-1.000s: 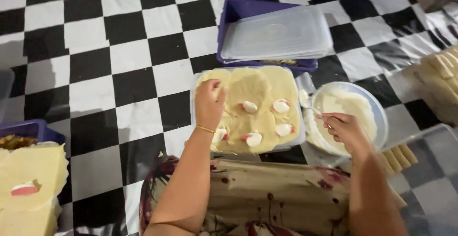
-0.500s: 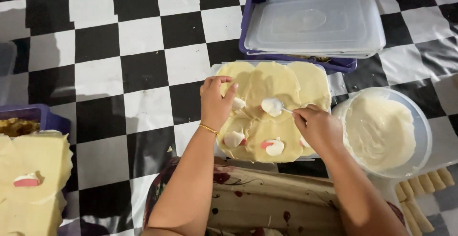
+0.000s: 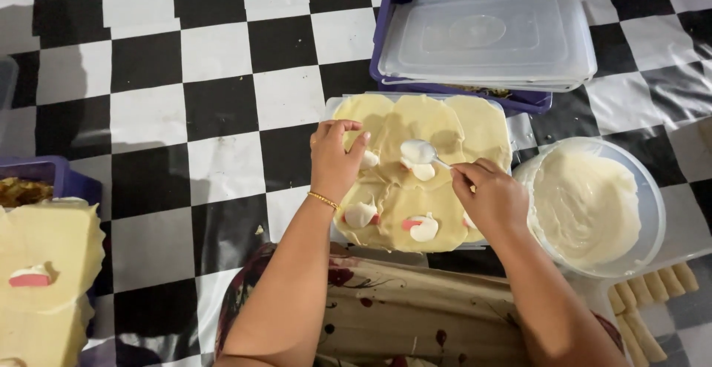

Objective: Assembling spring rolls by laying out wrappers on a tray, adding cream and toppings, and rolling them into shape.

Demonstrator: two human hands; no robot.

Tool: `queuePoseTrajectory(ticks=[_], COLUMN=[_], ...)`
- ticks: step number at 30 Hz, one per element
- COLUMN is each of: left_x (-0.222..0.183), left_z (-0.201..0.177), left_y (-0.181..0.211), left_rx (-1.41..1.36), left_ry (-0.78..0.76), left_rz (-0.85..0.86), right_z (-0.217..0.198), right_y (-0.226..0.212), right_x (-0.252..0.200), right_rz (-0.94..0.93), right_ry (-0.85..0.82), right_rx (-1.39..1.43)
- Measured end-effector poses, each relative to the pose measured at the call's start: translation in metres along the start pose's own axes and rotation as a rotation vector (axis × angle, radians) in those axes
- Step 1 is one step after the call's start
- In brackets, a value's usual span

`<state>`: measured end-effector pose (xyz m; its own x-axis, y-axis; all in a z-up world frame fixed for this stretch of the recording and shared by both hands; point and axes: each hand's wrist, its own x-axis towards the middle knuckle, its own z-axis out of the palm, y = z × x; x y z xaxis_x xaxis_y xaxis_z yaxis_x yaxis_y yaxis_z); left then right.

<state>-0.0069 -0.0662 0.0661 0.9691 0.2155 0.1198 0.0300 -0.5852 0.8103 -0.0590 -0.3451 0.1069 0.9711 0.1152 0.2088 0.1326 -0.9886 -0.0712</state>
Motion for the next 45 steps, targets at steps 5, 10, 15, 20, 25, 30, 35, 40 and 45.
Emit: queuePoseTrajectory(ticks=[5, 10, 15, 20, 25, 30, 35, 40, 45], left_x=[-0.002, -0.005, -0.005, -0.006, -0.015, -0.033, -0.033, -0.035, -0.034], left_z=[0.001, 0.004, 0.007, 0.02, 0.027, 0.014, 0.002, 0.003, 0.011], left_y=[0.0, 0.0, -0.001, -0.014, -0.003, 0.041, 0.058, 0.06, 0.049], left_rx=[0.006, 0.039, 0.058, 0.058, 0.276, 0.512, 0.503, 0.541, 0.56], left_ry=[-0.011, -0.009, -0.023, 0.016, -0.094, -0.352, -0.49, -0.527, -0.483], left_rz=[-0.004, -0.001, -0.008, 0.083, 0.121, 0.085, 0.057, 0.057, 0.087], right_z=[-0.002, 0.013, 0.016, 0.025, 0.026, 0.016, 0.012, 0.007, 0.009], right_y=[0.006, 0.009, -0.006, -0.003, 0.004, 0.014, 0.021, 0.014, 0.02], right_x=[-0.006, -0.015, -0.018, -0.022, -0.023, -0.026, -0.026, -0.022, -0.021], right_rz=[0.003, -0.026, -0.037, -0.035, -0.014, 0.03, 0.044, 0.043, 0.048], right_ry=[0.004, 0.031, 0.097, 0.067, 0.064, 0.022, 0.079, 0.04, 0.059], right_rx=[-0.038, -0.072, -0.111, -0.082, -0.141, -0.176, -0.168, -0.13, -0.077])
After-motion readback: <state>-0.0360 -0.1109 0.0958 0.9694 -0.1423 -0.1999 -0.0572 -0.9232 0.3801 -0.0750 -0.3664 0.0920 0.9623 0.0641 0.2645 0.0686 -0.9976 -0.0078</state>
